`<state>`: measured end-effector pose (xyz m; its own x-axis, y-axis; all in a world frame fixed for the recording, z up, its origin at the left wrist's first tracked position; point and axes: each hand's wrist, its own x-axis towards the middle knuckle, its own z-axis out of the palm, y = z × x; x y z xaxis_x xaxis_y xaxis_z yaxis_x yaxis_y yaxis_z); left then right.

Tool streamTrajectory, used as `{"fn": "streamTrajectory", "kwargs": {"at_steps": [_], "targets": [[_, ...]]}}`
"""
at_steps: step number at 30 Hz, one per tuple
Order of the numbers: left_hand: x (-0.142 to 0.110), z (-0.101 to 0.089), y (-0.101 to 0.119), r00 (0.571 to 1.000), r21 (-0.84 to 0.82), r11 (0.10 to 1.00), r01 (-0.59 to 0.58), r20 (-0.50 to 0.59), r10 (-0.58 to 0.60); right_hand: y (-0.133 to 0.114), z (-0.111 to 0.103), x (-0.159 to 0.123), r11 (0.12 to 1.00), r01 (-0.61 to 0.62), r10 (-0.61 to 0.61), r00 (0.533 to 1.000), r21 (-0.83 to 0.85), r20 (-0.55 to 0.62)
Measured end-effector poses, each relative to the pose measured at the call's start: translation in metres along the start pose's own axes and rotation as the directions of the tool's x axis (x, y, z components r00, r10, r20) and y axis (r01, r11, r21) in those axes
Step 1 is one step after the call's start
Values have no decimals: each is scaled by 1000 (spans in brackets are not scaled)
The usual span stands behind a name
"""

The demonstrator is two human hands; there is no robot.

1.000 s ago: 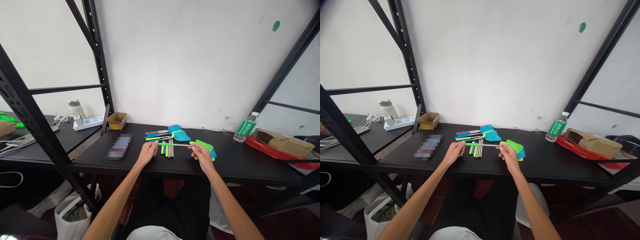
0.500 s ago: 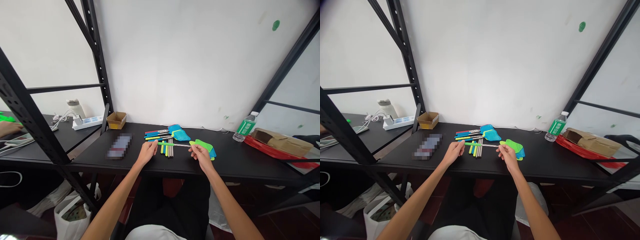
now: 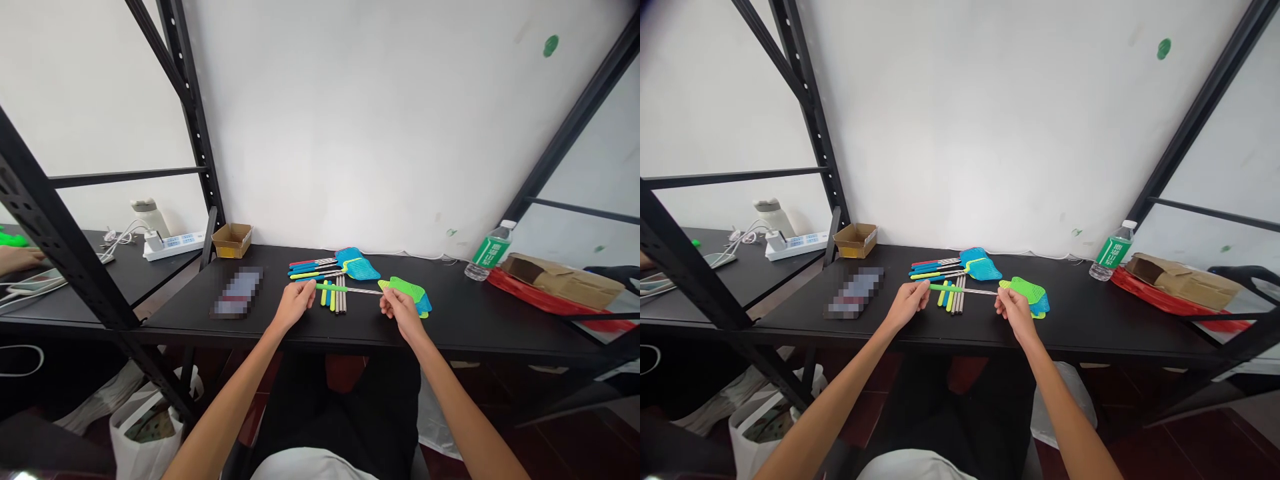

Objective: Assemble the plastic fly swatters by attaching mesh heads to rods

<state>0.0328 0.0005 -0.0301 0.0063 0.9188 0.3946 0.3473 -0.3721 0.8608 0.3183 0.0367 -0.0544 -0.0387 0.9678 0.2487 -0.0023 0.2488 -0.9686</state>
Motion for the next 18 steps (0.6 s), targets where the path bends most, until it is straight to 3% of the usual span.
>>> {"fn": "streamTrajectory", "kwargs": {"at_steps": [18], "targets": [[0, 0, 4, 998, -92, 996, -4, 55, 10, -4, 3, -2, 999, 33, -33, 999, -26, -1]]}}
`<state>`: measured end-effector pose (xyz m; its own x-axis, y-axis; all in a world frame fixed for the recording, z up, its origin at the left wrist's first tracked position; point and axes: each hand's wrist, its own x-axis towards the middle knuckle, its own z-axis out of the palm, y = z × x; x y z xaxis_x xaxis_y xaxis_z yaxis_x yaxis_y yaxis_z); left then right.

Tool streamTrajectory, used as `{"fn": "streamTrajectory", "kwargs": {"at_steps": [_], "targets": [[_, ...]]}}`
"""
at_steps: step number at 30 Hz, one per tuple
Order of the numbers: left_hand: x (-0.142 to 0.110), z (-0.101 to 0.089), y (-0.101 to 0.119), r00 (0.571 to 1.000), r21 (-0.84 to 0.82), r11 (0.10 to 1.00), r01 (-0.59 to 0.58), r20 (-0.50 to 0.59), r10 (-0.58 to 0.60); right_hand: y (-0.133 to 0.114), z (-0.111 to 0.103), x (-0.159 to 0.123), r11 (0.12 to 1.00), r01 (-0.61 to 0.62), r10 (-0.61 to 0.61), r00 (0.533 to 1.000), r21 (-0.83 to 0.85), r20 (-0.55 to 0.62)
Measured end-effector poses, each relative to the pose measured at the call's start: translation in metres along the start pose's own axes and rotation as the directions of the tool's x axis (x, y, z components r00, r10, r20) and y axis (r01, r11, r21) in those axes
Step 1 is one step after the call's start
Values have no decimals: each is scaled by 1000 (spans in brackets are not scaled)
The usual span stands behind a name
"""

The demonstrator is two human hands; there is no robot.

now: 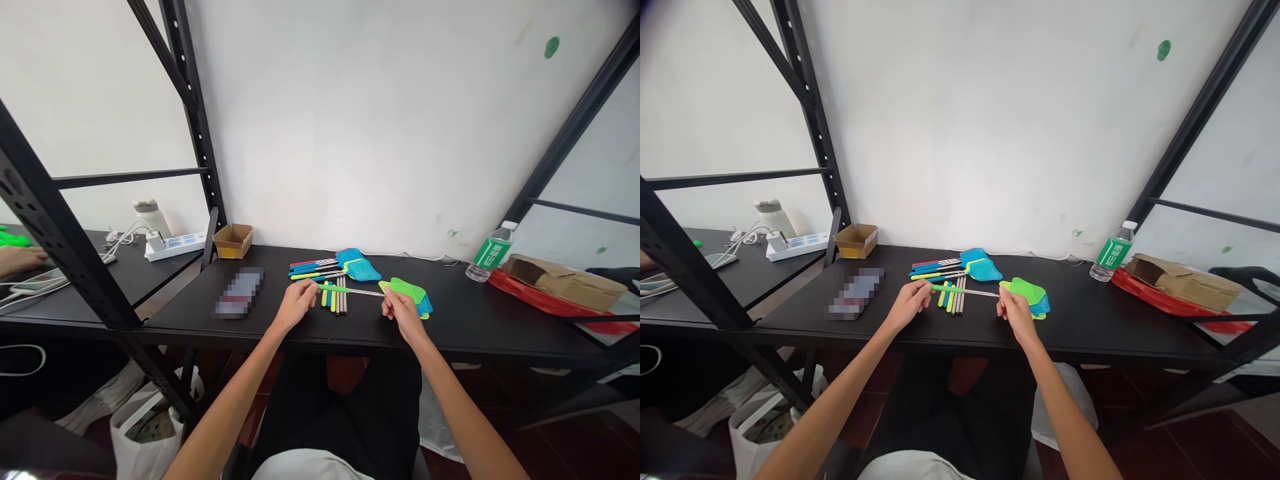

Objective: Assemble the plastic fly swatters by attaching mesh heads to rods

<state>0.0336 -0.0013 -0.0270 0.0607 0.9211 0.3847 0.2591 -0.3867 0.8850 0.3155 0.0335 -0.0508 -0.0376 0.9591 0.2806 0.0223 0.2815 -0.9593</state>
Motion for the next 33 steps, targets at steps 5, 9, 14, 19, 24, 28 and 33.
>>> {"fn": "streamTrajectory", "kwargs": {"at_steps": [5, 9, 14, 19, 24, 28, 33], "targets": [[0, -1, -2, 1000, -3, 1000, 8, -8, -8, 0, -1, 0, 998, -43, 43, 999, 39, -9], [0, -1, -2, 1000, 14, 1000, 18, -4, -18, 2, -2, 1, 999, -34, 34, 999, 32, -10], [0, -1, -2, 1000, 23, 1000, 18, -5, -18, 2, -3, 2, 1000, -2, 2, 1000, 13, -7], [0, 0, -2, 1000, 50, 999, 14, 0, -14, 2, -3, 2, 998, 9, -8, 1000, 56, -14], [-1, 1, -1, 1000, 76, 997, 12, -5, -11, 4, -3, 2, 997, 5, -2, 999, 71, -35], [-1, 1, -1, 1000, 89, 996, 17, -10, -16, 5, -3, 3, 997, -7, 11, 999, 75, -48], [-1, 0, -1, 1000, 80, 997, 20, -11, -19, 6, -4, 4, 998, -6, 9, 998, 63, -56]]}}
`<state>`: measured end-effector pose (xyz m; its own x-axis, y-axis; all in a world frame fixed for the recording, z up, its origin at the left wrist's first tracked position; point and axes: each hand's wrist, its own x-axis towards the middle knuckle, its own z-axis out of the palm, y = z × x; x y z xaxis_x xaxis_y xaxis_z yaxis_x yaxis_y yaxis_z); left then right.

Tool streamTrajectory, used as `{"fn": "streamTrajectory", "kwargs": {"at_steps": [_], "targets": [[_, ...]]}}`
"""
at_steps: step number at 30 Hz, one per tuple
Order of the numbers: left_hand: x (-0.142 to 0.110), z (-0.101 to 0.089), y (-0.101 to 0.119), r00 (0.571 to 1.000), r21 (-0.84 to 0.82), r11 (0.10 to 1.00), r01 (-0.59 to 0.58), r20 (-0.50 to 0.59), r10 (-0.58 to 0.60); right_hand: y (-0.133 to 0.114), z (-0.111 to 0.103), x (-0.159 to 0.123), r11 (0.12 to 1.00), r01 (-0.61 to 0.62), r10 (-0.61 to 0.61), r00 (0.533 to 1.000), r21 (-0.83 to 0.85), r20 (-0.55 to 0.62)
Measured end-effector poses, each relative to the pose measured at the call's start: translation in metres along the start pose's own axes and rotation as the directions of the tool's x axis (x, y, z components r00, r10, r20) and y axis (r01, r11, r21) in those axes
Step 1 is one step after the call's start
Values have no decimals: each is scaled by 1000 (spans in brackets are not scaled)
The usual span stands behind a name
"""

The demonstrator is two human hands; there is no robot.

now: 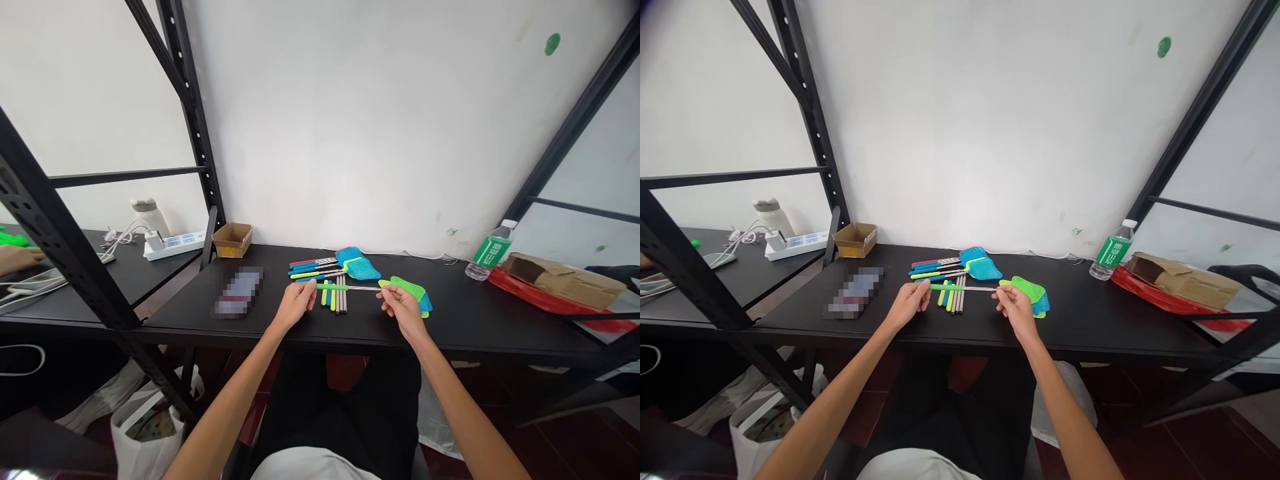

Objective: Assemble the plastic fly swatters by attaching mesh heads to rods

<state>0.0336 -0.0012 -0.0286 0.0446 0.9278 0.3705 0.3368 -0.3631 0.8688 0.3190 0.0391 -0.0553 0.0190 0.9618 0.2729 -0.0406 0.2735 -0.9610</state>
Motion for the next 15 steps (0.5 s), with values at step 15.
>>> {"fn": "streamTrajectory", "kwargs": {"at_steps": [15], "targets": [[1, 1, -2, 1000, -3, 1000, -8, -10, 8, -4, 1, -2, 1000, -3, 3, 999, -1, 33]]}}
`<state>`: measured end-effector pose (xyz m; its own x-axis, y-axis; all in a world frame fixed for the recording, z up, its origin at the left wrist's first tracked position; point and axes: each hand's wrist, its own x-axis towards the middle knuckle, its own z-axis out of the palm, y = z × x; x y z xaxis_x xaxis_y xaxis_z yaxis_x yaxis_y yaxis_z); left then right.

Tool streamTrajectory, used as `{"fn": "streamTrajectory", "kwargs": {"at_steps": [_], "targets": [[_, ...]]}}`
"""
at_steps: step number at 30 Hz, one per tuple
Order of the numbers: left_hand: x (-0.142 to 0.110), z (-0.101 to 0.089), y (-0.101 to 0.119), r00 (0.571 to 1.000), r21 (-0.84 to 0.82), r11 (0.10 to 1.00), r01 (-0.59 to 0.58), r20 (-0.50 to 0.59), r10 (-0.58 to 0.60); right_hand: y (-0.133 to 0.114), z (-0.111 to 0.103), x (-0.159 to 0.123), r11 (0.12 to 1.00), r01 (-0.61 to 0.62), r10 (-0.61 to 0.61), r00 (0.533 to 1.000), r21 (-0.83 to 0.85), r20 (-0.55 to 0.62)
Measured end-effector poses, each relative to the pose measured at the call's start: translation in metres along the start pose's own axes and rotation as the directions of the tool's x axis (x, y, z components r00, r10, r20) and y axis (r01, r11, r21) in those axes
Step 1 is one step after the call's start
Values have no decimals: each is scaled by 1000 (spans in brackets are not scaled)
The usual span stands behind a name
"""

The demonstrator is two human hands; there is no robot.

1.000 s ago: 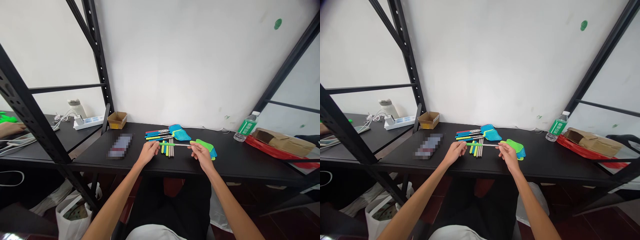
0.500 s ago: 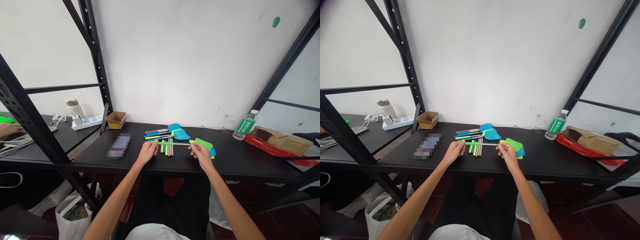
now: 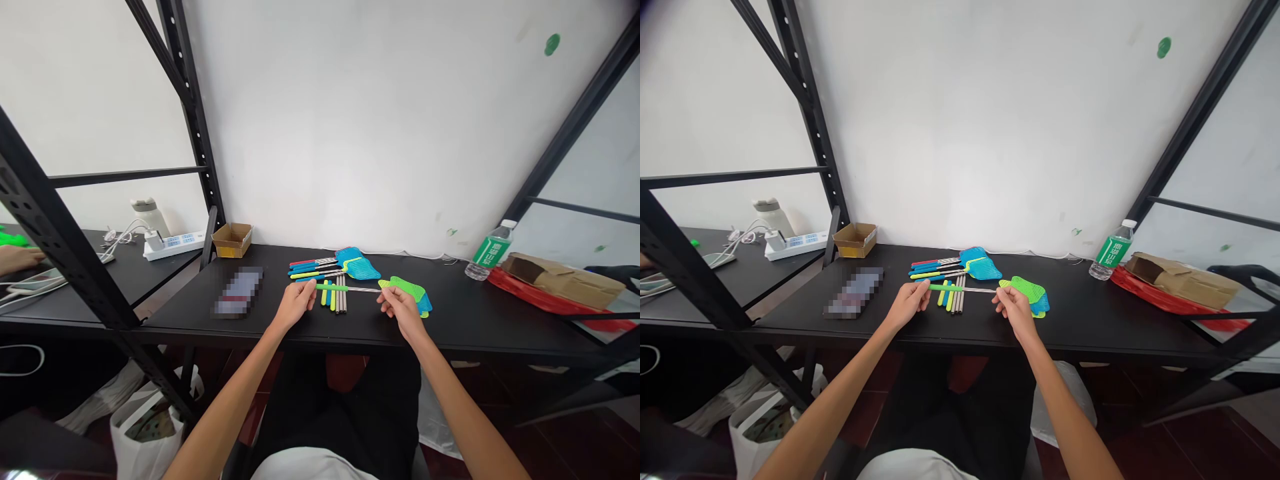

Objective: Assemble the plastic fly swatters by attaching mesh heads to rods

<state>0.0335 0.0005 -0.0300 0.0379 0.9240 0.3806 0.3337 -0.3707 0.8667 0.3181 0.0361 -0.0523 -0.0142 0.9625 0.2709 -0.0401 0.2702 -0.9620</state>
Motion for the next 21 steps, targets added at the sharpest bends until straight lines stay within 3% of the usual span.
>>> {"fn": "streamTrajectory", "kwargs": {"at_steps": [21], "targets": [[0, -1, -1, 999, 3, 1000, -31, 18, 31, -3, 1, -2, 999, -20, 21, 999, -26, 32]]}}
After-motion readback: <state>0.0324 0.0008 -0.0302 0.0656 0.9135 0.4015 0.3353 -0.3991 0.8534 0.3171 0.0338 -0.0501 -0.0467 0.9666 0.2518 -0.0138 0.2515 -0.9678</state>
